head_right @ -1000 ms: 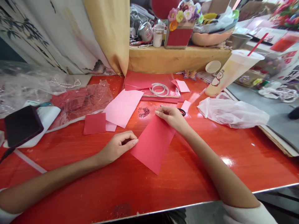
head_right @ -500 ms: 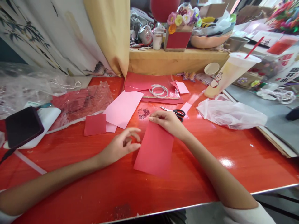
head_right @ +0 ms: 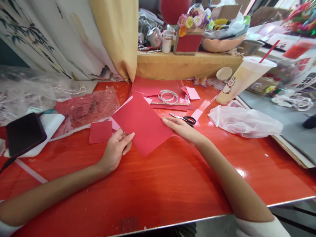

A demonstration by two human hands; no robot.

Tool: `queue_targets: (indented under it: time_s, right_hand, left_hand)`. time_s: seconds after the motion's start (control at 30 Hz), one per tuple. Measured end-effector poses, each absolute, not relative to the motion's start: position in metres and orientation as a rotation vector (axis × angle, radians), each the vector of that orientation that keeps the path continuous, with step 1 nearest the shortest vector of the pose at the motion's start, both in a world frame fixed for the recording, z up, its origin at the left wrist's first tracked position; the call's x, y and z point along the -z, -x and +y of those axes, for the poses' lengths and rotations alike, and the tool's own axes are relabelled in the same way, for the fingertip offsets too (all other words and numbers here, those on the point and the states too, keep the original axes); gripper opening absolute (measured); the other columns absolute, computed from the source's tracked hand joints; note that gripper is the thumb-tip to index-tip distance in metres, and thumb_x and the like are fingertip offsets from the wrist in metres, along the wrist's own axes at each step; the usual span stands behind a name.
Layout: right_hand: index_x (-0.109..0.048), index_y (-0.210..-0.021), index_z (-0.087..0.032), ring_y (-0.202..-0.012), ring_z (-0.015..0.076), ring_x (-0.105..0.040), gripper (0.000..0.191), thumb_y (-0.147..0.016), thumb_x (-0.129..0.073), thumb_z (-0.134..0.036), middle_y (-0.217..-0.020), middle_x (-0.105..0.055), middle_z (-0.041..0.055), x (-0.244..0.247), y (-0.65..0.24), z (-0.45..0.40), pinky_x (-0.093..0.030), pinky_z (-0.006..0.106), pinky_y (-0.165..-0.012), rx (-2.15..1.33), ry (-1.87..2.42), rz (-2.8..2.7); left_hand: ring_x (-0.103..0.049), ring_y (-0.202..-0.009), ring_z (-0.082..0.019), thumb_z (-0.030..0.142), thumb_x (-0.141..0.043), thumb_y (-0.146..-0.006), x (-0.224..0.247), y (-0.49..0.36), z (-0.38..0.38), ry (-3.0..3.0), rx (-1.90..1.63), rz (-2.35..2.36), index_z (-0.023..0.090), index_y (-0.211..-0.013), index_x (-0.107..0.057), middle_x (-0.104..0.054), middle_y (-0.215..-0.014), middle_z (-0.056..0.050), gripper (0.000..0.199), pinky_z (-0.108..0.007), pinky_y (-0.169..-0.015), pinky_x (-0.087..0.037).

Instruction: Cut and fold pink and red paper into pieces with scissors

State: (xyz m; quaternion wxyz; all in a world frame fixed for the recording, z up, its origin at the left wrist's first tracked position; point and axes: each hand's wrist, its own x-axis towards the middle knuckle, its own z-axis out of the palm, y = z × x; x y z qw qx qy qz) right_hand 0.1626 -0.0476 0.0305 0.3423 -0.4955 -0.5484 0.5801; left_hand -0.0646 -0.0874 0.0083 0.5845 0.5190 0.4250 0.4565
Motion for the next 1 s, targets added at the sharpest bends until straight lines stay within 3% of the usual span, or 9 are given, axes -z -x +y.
queue_targets:
  time_s: [0.1, 0.2, 0.3, 0.43, 0.5, 0.67, 0.77, 0.87, 1.0]
  right_hand:
    - [-0.066, -0.095, -0.018, -0.065, 0.0117, -0.057, 0.029, -0.073, -0.064, -0.036, -0.081, -0.065, 0.0033, -0.034, -0.162, -0.053, -0.044, 0.023, -0.056, -1.571, 1.319, -1.527]
    - [-0.068, -0.09, -0.017, -0.052, 0.0077, -0.049, 0.024, -0.072, -0.065, -0.032, -0.073, -0.063, 0.0013, -0.037, -0.163, -0.057, -0.037, 0.02, -0.045, -1.643, 1.306, -1.589]
    - [-0.066, -0.099, -0.019, -0.063, 0.0109, -0.057, 0.032, -0.073, -0.063, -0.039, -0.081, -0.065, 0.0033, -0.038, -0.161, -0.059, -0.043, 0.021, -0.052, -1.701, 1.221, -1.473]
    - [-0.053, -0.12, -0.023, -0.09, 0.02, -0.06, 0.069, -0.069, -0.046, -0.07, -0.104, -0.062, 0.0091, -0.035, -0.146, -0.065, -0.049, 0.03, -0.071, -1.797, 0.901, -1.334]
    - [-0.046, -0.125, -0.026, -0.098, 0.0211, -0.058, 0.073, -0.066, -0.051, -0.07, -0.112, -0.059, 0.009, -0.031, -0.134, -0.071, -0.048, 0.032, -0.078, -1.829, 0.777, -1.342]
    - [-0.05, -0.118, -0.026, -0.101, 0.017, -0.056, 0.035, -0.085, -0.049, -0.038, -0.114, -0.058, 0.0051, -0.022, -0.111, -0.088, -0.046, 0.033, -0.084, -1.798, 0.864, -1.303]
    - [-0.054, -0.115, -0.024, -0.101, 0.0177, -0.056, 0.031, -0.086, -0.049, -0.034, -0.11, -0.061, 0.0049, -0.019, -0.108, -0.09, -0.046, 0.034, -0.084, -1.766, 0.901, -1.238]
    - [-0.052, -0.118, -0.027, -0.1, 0.0181, -0.057, 0.035, -0.083, -0.053, -0.032, -0.109, -0.062, 0.0039, -0.016, -0.109, -0.087, -0.048, 0.034, -0.082, -1.735, 0.93, -1.148]
    - [-0.052, -0.119, -0.028, -0.101, 0.0178, -0.057, 0.036, -0.084, -0.052, -0.031, -0.109, -0.062, 0.0034, -0.013, -0.109, -0.086, -0.048, 0.034, -0.082, -1.764, 0.892, -1.129]
  left_hand:
    - [-0.029, -0.037, -0.002, 0.033, -0.051, -0.083, -0.01, 0.063, -0.089, -1.213, -1.059, 0.95, 0.019, -0.097, -0.047, -0.047, -0.064, 0.006, 0.02, -0.019, -0.037, -0.02]
    - [-0.034, -0.037, -0.003, 0.036, -0.053, -0.081, -0.01, 0.062, -0.091, -1.205, -1.007, 0.973, 0.017, -0.08, -0.047, -0.049, -0.059, 0.005, 0.021, -0.019, -0.037, -0.024]
    - [-0.037, -0.034, -0.004, 0.039, -0.052, -0.081, -0.007, 0.063, -0.091, -1.23, -0.987, 1.041, 0.016, -0.061, -0.043, -0.044, -0.042, 0.005, 0.032, -0.02, -0.038, -0.029]
    - [-0.05, -0.036, -0.011, 0.044, -0.045, -0.084, -0.004, 0.065, -0.088, -1.168, -1.145, 1.143, 0.015, -0.075, -0.053, -0.049, -0.042, 0.004, 0.031, -0.023, -0.04, -0.041]
    - [-0.055, -0.041, -0.012, 0.043, -0.043, -0.085, -0.005, 0.065, -0.086, -1.141, -1.16, 1.124, 0.013, -0.091, -0.055, -0.057, -0.052, 0.001, 0.033, -0.024, -0.041, -0.045]
    - [-0.056, -0.051, -0.006, 0.021, -0.038, -0.086, -0.008, 0.065, -0.088, -1.297, -1.044, 1.03, 0.028, -0.132, -0.036, -0.061, -0.105, -0.004, 0.047, -0.023, -0.052, -0.052]
    - [-0.055, -0.064, -0.006, 0.008, -0.034, -0.08, -0.008, 0.066, -0.091, -1.512, -0.973, 0.994, 0.036, -0.134, -0.034, -0.045, -0.129, -0.004, 0.06, -0.02, -0.054, -0.052]
    - [-0.054, -0.081, -0.01, 0.006, -0.033, -0.08, -0.007, 0.066, -0.093, -1.687, -0.914, 1.011, 0.039, -0.132, -0.037, -0.037, -0.135, -0.001, 0.061, -0.018, -0.056, -0.05]
    - [-0.048, -0.108, -0.017, 0.009, -0.038, -0.082, -0.007, 0.066, -0.093, -1.789, -0.874, 1.083, 0.039, -0.136, -0.029, -0.034, -0.137, -0.001, 0.062, -0.026, -0.081, -0.05]
